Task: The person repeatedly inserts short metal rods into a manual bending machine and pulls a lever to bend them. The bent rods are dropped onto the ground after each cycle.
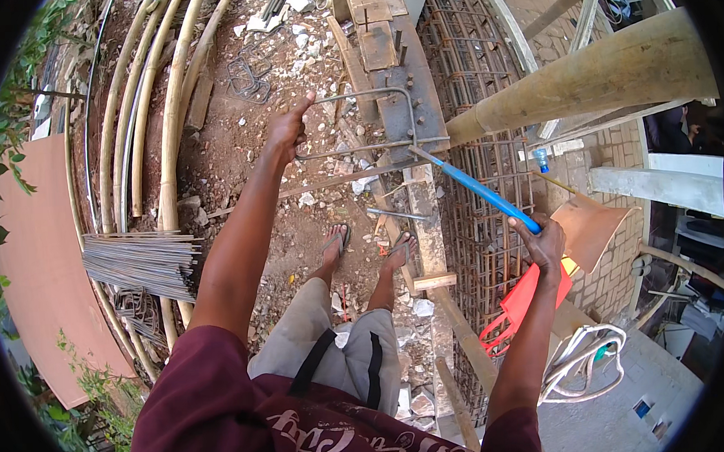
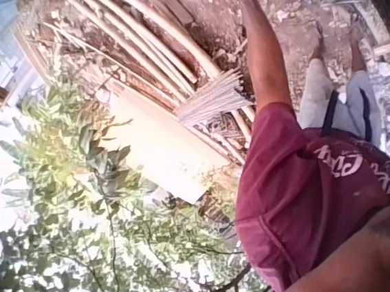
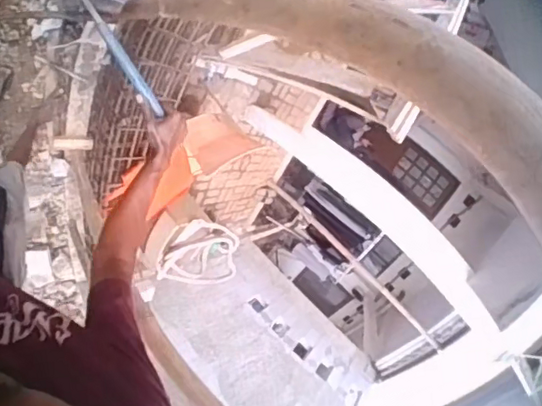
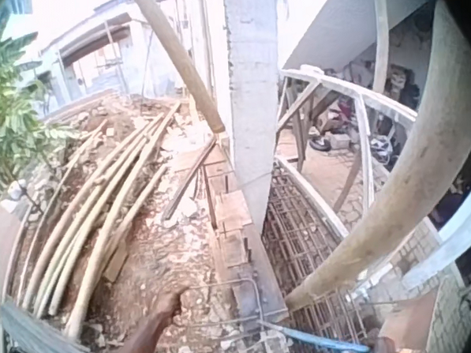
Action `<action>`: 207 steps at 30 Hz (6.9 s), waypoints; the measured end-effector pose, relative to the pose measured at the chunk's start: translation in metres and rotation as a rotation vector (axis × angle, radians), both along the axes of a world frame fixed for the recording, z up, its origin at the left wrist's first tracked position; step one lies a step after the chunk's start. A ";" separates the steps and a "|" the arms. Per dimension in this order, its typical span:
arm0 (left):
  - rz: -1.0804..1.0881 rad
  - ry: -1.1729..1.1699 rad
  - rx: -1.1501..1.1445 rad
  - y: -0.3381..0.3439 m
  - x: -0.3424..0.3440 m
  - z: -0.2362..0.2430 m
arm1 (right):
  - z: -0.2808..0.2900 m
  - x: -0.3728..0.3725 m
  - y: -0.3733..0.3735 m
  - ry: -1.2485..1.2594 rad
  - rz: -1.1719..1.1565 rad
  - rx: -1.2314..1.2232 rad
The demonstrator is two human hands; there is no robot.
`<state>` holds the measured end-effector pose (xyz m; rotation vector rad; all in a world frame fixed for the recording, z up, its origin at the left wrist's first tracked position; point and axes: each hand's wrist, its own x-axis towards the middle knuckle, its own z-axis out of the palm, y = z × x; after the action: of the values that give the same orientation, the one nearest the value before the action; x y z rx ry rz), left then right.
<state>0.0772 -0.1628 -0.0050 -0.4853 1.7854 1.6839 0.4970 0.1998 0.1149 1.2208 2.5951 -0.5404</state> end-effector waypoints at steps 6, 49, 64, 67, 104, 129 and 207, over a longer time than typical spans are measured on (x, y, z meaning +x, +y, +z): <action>0.065 0.084 -0.030 0.006 0.005 -0.015 | -0.042 0.013 -0.213 0.225 -0.545 -0.064; -0.007 0.055 -0.093 0.010 0.022 -0.012 | -0.163 -0.126 -0.453 1.042 -0.702 -1.230; 0.032 1.096 0.172 0.069 0.055 0.173 | -0.001 0.085 -0.272 0.441 -0.310 -0.317; -0.346 1.238 0.354 0.107 0.000 0.179 | 0.006 0.080 -0.295 0.449 -0.534 -0.373; 0.163 -0.008 0.089 0.159 -0.076 0.004 | 0.062 0.016 -0.050 -0.029 -0.125 -0.142; 0.206 0.104 0.061 0.165 -0.070 0.019 | -0.007 -0.015 0.068 -0.089 0.194 -0.091; 0.506 0.625 -0.604 -0.120 -0.307 0.113 | 0.002 0.024 -0.294 0.308 -0.569 -0.309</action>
<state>-0.2300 -0.2826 0.1079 -0.7759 2.8537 1.7056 0.5205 -0.0942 0.1170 1.8764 2.2256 -1.2700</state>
